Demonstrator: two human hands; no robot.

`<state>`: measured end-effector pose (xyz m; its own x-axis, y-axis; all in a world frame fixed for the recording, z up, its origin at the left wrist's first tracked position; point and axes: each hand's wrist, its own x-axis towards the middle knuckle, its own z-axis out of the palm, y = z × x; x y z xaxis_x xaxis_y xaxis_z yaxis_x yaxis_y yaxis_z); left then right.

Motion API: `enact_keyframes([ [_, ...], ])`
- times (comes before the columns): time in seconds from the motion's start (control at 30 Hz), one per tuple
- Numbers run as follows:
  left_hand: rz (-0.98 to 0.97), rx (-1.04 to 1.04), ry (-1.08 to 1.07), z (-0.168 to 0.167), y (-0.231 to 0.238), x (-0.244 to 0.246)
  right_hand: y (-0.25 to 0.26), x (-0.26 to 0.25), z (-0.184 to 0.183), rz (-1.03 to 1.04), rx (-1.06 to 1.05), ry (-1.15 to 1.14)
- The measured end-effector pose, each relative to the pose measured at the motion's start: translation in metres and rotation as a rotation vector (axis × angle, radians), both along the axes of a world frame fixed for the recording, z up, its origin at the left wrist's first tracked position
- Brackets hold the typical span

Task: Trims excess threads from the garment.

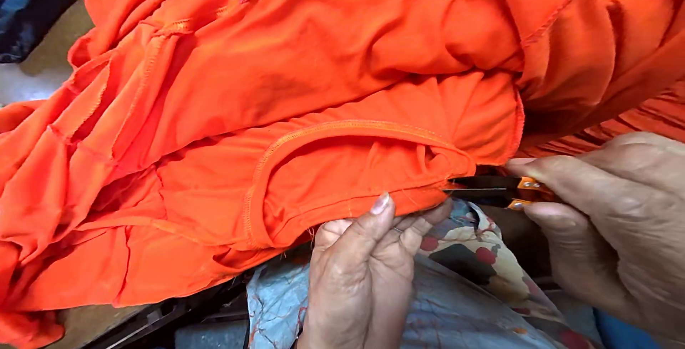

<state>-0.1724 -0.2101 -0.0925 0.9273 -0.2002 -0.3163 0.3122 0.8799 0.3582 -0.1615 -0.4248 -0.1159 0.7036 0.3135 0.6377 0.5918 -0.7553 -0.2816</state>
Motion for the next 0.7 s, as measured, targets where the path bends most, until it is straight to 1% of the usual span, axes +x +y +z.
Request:
enact_keyframes([
  [0.53, -0.002, 0.083, -0.012, -0.0008, 0.0005, -0.001, 0.0032, 0.0031, 0.0007, 0.025, -0.016, -0.013],
  [0.7, 0.03, 0.175, -0.051, -0.0022, 0.0005, -0.0015, 0.0045, 0.0056, 0.0054, 0.105, -0.006, 0.043],
])
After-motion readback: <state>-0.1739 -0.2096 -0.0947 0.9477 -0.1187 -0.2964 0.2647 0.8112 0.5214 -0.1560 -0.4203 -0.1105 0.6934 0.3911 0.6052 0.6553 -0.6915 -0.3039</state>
